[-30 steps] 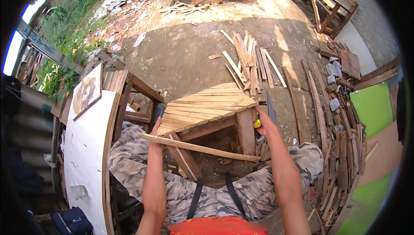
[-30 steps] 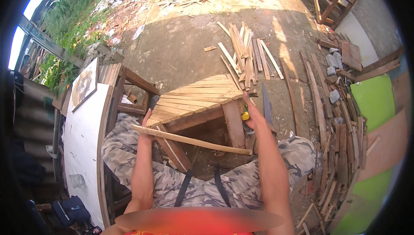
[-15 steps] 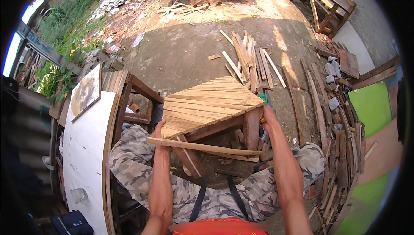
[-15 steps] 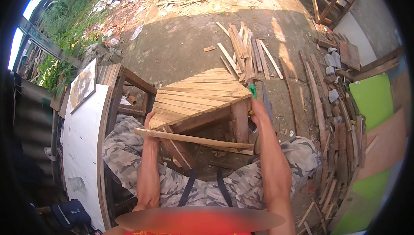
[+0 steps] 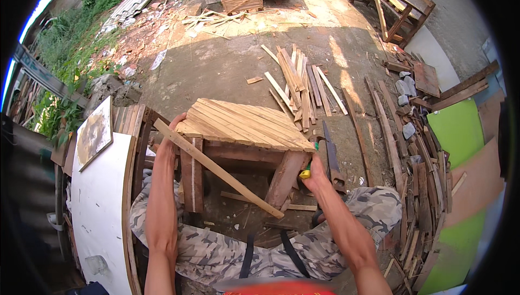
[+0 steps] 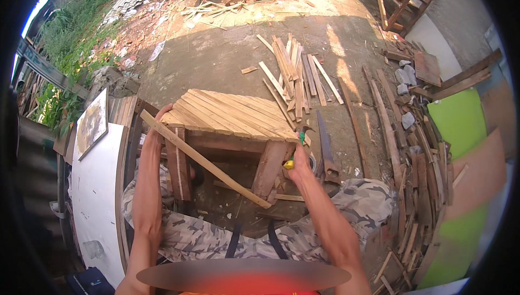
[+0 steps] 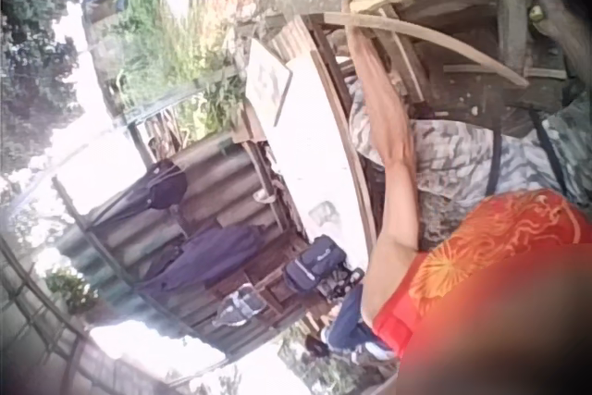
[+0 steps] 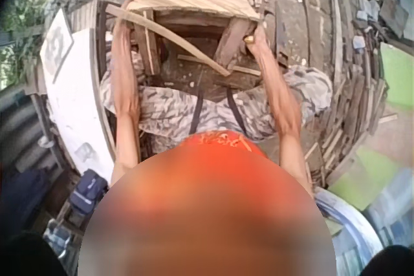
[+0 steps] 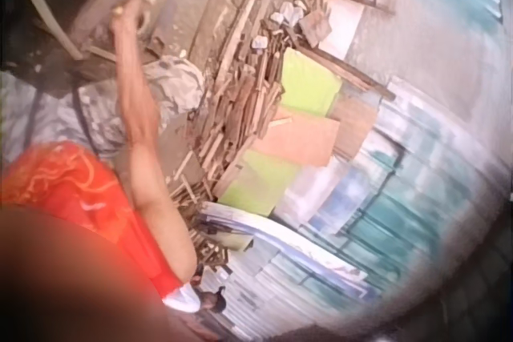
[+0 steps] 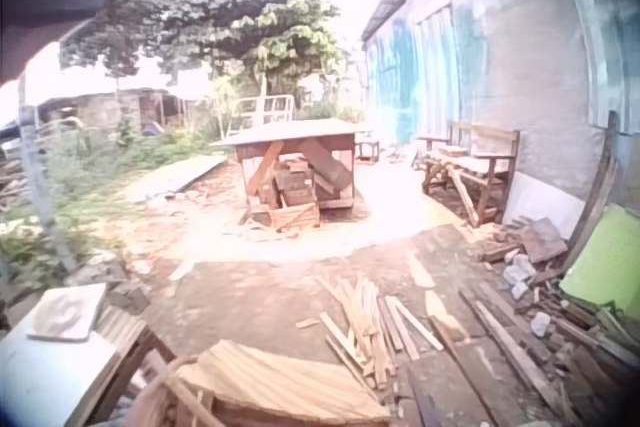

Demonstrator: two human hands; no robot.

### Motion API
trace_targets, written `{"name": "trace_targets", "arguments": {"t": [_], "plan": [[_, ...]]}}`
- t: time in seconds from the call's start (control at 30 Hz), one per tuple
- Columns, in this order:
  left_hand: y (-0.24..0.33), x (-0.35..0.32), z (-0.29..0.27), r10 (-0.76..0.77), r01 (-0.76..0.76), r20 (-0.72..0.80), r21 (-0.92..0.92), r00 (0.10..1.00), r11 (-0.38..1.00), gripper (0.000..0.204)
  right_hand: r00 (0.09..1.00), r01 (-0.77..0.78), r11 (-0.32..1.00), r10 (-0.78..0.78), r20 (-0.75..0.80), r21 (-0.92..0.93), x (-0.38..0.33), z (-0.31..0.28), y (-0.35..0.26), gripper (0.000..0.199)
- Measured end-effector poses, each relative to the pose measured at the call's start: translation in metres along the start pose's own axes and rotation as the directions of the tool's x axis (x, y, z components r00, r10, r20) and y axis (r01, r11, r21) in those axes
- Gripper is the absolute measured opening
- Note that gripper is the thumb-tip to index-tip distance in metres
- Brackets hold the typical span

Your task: The person assembles a small wooden structure by hammering nails into wooden planks. They repeatedly position planks, hammer nails, and adjust the frame while sitting on the ground.

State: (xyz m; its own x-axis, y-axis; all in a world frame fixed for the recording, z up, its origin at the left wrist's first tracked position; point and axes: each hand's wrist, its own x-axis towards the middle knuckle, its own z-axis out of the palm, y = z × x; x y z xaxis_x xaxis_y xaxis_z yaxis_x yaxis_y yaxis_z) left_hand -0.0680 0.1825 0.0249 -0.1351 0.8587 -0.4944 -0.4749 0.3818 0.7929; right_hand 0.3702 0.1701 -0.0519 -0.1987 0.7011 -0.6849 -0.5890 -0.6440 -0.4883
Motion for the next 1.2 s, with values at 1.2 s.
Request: {"name": "trace_targets", "arguments": {"t": [1.2], "plan": [[-0.065,0.174,0.141,-0.351,0.123,-0.009,0.944,0.936,0.305,0.063,0.905,-0.117,0.821,0.320,-0.281,0.559,-0.101,0.000,0.198,0.060]]}}
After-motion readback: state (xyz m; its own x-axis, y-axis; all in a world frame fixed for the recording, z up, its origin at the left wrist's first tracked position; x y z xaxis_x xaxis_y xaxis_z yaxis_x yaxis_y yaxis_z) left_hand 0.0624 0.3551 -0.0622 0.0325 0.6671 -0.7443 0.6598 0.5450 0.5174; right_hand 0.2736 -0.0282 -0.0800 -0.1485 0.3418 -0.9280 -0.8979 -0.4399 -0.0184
